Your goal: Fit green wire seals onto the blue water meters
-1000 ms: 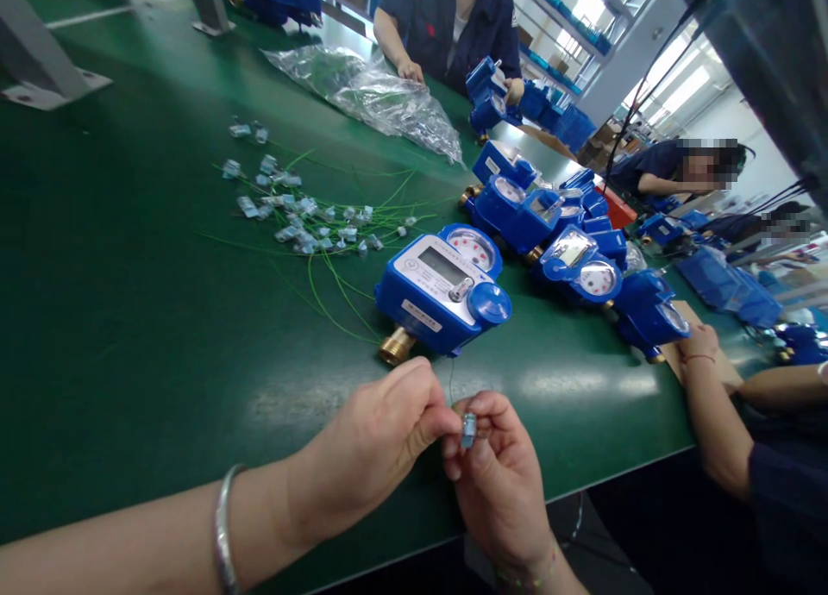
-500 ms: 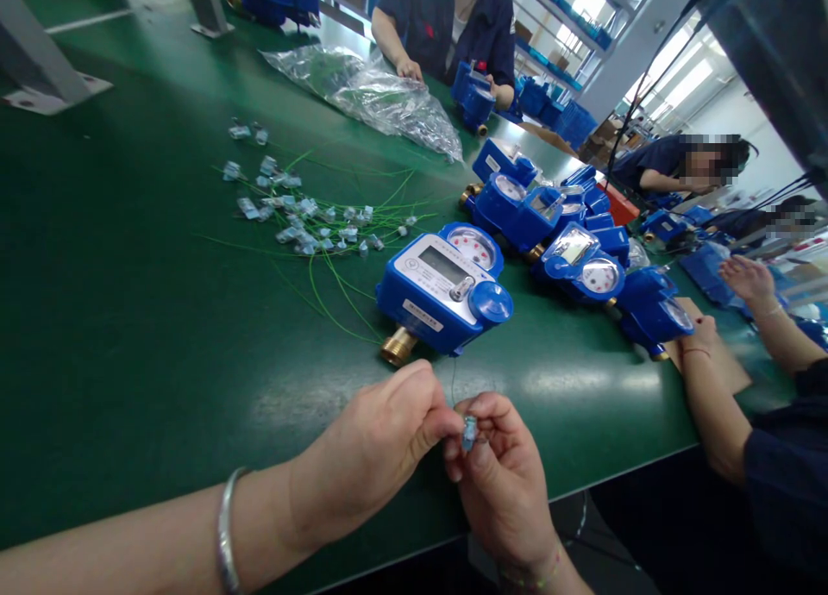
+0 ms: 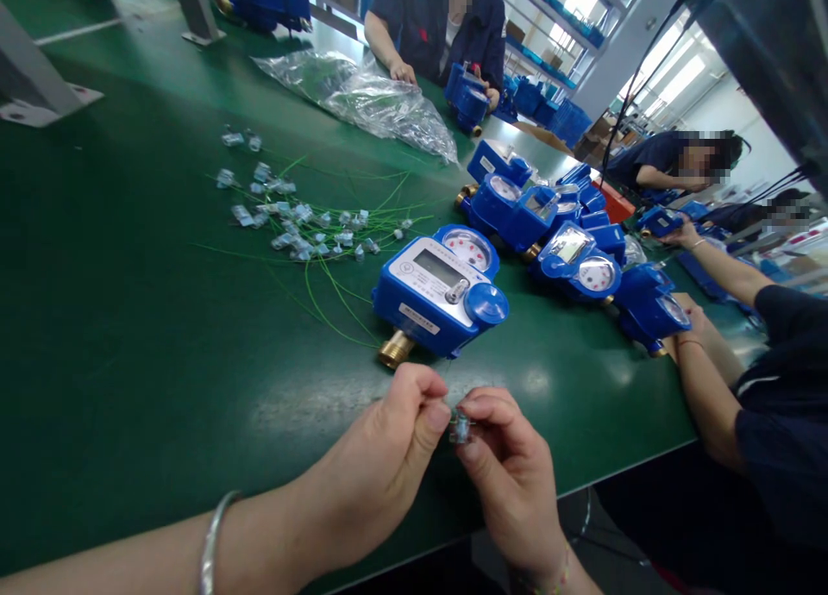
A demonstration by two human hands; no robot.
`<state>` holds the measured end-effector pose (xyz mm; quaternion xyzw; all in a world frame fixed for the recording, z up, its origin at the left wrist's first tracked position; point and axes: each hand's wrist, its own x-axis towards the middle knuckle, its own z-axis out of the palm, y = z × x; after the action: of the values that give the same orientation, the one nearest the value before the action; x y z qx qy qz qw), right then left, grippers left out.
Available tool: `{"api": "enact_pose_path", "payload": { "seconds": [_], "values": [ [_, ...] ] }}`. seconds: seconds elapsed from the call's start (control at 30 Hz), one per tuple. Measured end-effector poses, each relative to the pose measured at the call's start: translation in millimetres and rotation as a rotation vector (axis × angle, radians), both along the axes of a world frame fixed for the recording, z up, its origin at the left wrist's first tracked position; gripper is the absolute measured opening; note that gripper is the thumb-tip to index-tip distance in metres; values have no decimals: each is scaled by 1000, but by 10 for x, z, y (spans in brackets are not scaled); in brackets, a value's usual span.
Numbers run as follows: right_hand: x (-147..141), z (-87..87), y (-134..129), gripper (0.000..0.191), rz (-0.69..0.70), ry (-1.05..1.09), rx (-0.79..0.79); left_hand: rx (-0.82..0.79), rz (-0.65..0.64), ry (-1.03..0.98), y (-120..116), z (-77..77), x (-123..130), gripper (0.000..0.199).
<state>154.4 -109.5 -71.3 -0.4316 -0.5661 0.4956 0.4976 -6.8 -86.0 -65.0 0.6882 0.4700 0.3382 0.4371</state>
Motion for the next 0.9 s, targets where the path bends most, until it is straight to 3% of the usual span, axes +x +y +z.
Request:
{"api": "enact_pose_path", "payload": {
  "seconds": [0.13, 0.23, 0.37, 0.53, 0.7, 0.9],
  "values": [
    [30, 85, 42, 22, 84, -124, 49, -106, -149, -147, 10, 35, -13, 19],
    [28, 61, 44, 29, 11, -169, 120, -126, -257, -190, 34, 65, -42, 21],
    [-8, -54, -11, 36, -200, -325, 334, -160, -199, -225, 32, 81, -54, 24],
    [-72, -95, -55, 37, -202, -614, 539, -202, -159, -349, 26, 116, -28, 24],
    [-131, -84, -25, 37, -276, -694, 619, -132, -61, -345, 42, 144, -13, 18],
    [-213, -94, 0, 27, -333, -707, 721, -199, -17, -352, 13, 107, -2, 19]
  ]
}}
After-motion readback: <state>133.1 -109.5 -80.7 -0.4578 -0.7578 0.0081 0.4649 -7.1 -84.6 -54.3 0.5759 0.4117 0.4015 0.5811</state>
